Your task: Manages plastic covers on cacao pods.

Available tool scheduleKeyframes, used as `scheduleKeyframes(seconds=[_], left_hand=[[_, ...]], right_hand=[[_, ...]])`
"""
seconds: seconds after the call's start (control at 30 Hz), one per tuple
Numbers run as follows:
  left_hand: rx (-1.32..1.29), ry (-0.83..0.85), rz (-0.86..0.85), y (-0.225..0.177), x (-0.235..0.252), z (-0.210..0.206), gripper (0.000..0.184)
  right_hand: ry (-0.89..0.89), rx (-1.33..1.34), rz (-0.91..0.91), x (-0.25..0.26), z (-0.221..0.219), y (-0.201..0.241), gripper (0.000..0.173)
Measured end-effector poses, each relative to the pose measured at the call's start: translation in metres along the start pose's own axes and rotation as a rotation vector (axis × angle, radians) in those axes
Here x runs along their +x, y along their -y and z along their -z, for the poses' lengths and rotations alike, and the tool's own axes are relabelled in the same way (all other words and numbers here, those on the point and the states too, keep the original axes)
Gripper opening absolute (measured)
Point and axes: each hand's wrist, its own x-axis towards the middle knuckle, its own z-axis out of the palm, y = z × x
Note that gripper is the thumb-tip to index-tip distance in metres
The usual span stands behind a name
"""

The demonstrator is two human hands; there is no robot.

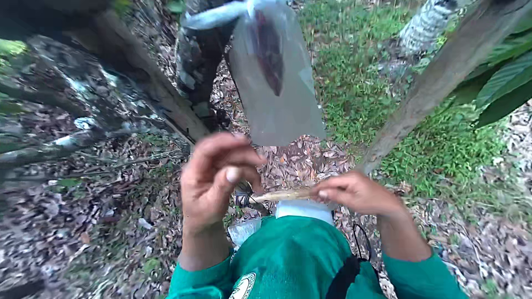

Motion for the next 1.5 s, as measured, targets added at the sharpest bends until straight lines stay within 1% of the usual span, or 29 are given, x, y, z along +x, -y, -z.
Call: scheduleKeyframes(seconds=[0.07, 0.1, 0.13, 0.17, 0.2, 0.27, 0.33, 0.43, 0.5, 0.53, 0.57, 0.63, 0.7, 0.73, 0.8, 0.83, 0.9, 0.93, 1.0, 1.03, 1.07, 1.13, 1.2, 1.23, 1.27, 1.33, 1.4, 1.47, 1.5], left_hand=[[-0.093, 0.272, 0.184, 0.019, -0.023, 0.003, 0.031], [-0.077, 0.428, 0.264, 0.031, -0.032, 0.004, 0.033], [-0.026, 0.576, 0.328, 0.043, -0.039, 0.005, 0.035], [0.043, 0.700, 0.377, 0.053, -0.044, 0.003, 0.036], [0.119, 0.794, 0.418, 0.062, -0.048, 0.000, 0.037], [0.247, 0.890, 0.488, 0.076, -0.052, -0.007, 0.038], [0.350, 0.923, 0.585, 0.084, -0.053, -0.012, 0.039], [0.519, 0.992, 0.732, 0.094, -0.051, -0.019, 0.045], [0.620, 1.081, 0.815, 0.103, -0.052, -0.023, 0.065], [0.635, 1.122, 0.841, 0.108, -0.052, -0.025, 0.076], [0.618, 1.142, 0.831, 0.111, -0.052, -0.028, 0.084], [0.507, 1.079, 0.738, 0.116, -0.053, -0.036, 0.089], [0.361, 0.911, 0.714, 0.119, -0.052, -0.054, 0.085], [0.248, 0.796, 0.744, 0.120, -0.050, -0.066, 0.081], [-0.109, 0.560, 0.878, 0.124, -0.044, -0.088, 0.066], [-0.266, 0.479, 0.934, 0.126, -0.041, -0.094, 0.061], [-0.373, 0.419, 0.931, 0.129, -0.035, -0.098, 0.054], [-0.356, 0.415, 0.898, 0.127, -0.032, -0.097, 0.047], [-0.283, 0.400, 0.828, 0.123, -0.028, -0.096, 0.033], [-0.251, 0.390, 0.788, 0.122, -0.027, -0.095, 0.029], [-0.229, 0.379, 0.748, 0.122, -0.027, -0.094, 0.027], [-0.205, 0.340, 0.684, 0.121, -0.026, -0.094, 0.026], [-0.175, 0.275, 0.671, 0.121, -0.027, -0.096, 0.021], [-0.162, 0.237, 0.680, 0.122, -0.028, -0.098, 0.016], [-0.158, 0.201, 0.699, 0.124, -0.029, -0.099, 0.010], [-0.195, 0.149, 0.741, 0.132, -0.030, -0.099, 0.007], [-0.241, 0.192, 0.741, 0.140, -0.034, -0.093, 0.010], [-0.144, 0.377, 0.703, 0.144, -0.037, -0.077, 0.013], [0.012, 0.505, 0.674, 0.143, -0.037, -0.066, 0.019]], right_hand=[[0.218, -0.181, -0.397, -0.014, -0.032, -0.040, 0.033], [0.254, -0.241, -0.524, -0.018, -0.050, -0.059, 0.039], [0.269, -0.253, -0.611, -0.023, -0.066, -0.075, 0.045], [0.238, -0.221, -0.649, -0.029, -0.080, -0.088, 0.046], [0.150, -0.169, -0.653, -0.035, -0.089, -0.093, 0.042], [-0.090, -0.119, -0.598, -0.046, -0.099, -0.091, 0.031], [-0.353, -0.093, -0.466, -0.055, -0.109, -0.086, 0.021], [-0.599, 0.004, -0.219, -0.067, -0.115, -0.076, 0.013], [-0.673, 0.113, -0.083, -0.073, -0.119, -0.068, 0.006], [-0.692, 0.171, -0.049, -0.076, -0.120, -0.064, 0.004], [-0.710, 0.224, -0.029, -0.078, -0.121, -0.061, 0.006], [-0.760, 0.291, 0.008, -0.077, -0.120, -0.059, 0.013], [-0.805, 0.325, 0.043, -0.073, -0.114, -0.060, 0.017], [-0.825, 0.349, 0.054, -0.071, -0.111, -0.060, 0.019], [-0.869, 0.401, 0.079, -0.067, -0.103, -0.058, 0.021], [-0.896, 0.413, 0.089, -0.066, -0.097, -0.056, 0.021], [-0.928, 0.378, 0.103, -0.064, -0.084, -0.054, 0.027], [-0.898, 0.350, 0.101, -0.063, -0.078, -0.053, 0.036], [-0.776, 0.302, 0.072, -0.056, -0.070, -0.049, 0.069], [-0.711, 0.297, 0.054, -0.051, -0.069, -0.049, 0.080], [-0.670, 0.299, 0.027, -0.045, -0.069, -0.050, 0.083], [-0.668, 0.293, -0.055, -0.036, -0.072, -0.050, 0.069], [-0.680, 0.287, -0.110, -0.033, -0.075, -0.049, 0.042], [-0.705, 0.232, -0.119, -0.033, -0.076, -0.049, 0.027], [-0.745, 0.118, -0.127, -0.032, -0.079, -0.051, 0.019], [-0.841, -0.185, -0.123, -0.031, -0.082, -0.056, 0.022], [-0.901, -0.339, -0.109, -0.031, -0.080, -0.064, 0.023], [-0.954, -0.241, -0.103, -0.034, -0.074, -0.067, 0.022], [-0.983, -0.134, -0.083, -0.035, -0.069, -0.067, 0.021]])
